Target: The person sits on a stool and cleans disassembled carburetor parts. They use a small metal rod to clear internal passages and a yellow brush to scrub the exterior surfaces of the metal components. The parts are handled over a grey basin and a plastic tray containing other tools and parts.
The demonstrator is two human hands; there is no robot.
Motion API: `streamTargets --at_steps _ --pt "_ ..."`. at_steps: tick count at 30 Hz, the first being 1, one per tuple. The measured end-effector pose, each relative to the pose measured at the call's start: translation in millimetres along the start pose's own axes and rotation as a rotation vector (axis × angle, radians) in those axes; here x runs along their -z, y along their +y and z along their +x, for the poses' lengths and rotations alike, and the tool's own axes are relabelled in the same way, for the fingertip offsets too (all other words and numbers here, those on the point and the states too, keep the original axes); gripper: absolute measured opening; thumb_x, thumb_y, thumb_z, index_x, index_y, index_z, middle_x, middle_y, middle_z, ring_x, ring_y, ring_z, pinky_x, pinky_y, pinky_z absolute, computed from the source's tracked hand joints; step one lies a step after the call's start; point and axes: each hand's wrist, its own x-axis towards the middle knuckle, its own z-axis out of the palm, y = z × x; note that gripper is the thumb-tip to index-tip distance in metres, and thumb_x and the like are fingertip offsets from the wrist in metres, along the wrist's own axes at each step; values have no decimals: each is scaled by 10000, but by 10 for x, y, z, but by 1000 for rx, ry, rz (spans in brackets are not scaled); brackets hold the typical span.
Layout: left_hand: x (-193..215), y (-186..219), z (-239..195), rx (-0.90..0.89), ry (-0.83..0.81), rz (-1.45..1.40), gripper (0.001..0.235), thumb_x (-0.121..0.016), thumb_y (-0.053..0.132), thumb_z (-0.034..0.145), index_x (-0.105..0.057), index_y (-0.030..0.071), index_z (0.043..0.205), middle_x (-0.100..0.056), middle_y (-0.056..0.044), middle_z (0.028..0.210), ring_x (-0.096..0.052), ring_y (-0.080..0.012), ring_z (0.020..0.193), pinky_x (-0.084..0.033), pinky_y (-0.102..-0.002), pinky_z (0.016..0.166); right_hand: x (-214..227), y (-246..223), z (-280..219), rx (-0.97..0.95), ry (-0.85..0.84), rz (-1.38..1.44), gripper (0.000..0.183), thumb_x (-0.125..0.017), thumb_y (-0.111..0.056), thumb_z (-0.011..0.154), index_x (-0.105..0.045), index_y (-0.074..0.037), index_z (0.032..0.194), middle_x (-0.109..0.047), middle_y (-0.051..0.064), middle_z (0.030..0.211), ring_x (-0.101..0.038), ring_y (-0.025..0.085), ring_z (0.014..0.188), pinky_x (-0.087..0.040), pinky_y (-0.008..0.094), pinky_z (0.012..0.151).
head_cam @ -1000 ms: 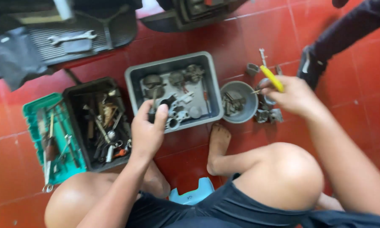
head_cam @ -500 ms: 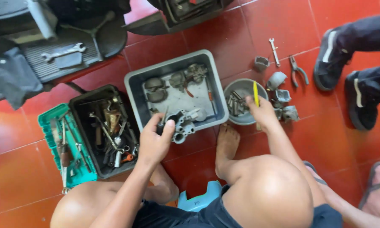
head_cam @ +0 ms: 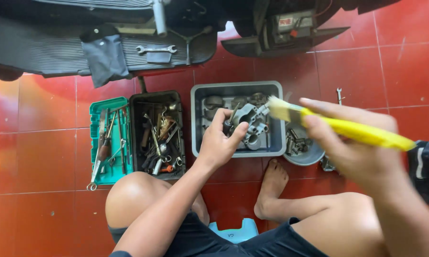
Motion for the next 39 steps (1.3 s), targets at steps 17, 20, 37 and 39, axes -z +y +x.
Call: streamTargets --at_steps 17,20,37,39 --pt "-10 -569 146 -375 393 -9 812 -684 789 759 -552 194 1295 -695 -136 926 -725 -381 841 -596 -469 713 -1026 18 68 -69 73 423 251 -618 -196 1022 -731 12 1103 -738 159 683 -766 225 658 -627 349 660" --pt "-20 -567 194 -431 407 4 796 -762 717 736 -521 207 1296 -701 -122 990 -730 -387 879 -602 -476 735 -1060 -49 52 3 150 475 272 -601 -181 1044 -702 47 1155 -740 185 724 -756 221 703 -623 364 709" --pt "82 -482 218 -453 281 120 687 -782 626 769 -464 254 1252 -641 -64 1094 -727 -415 867 -602 -521 710 -947 71 212 -52 7 416 212 -618 -207 1036 -739 -38 1078 -714 113 618 -709 149 579 -599 291 637" --pt "122 -445 184 -489 274 152 662 -810 606 775 -485 252 1231 -632 -50 1052 -738 -384 836 -612 -476 719 -741 39 324 -107 -155 395 241 -606 -190 1016 -722 13 961 -674 182 601 -681 206 515 -613 362 574"
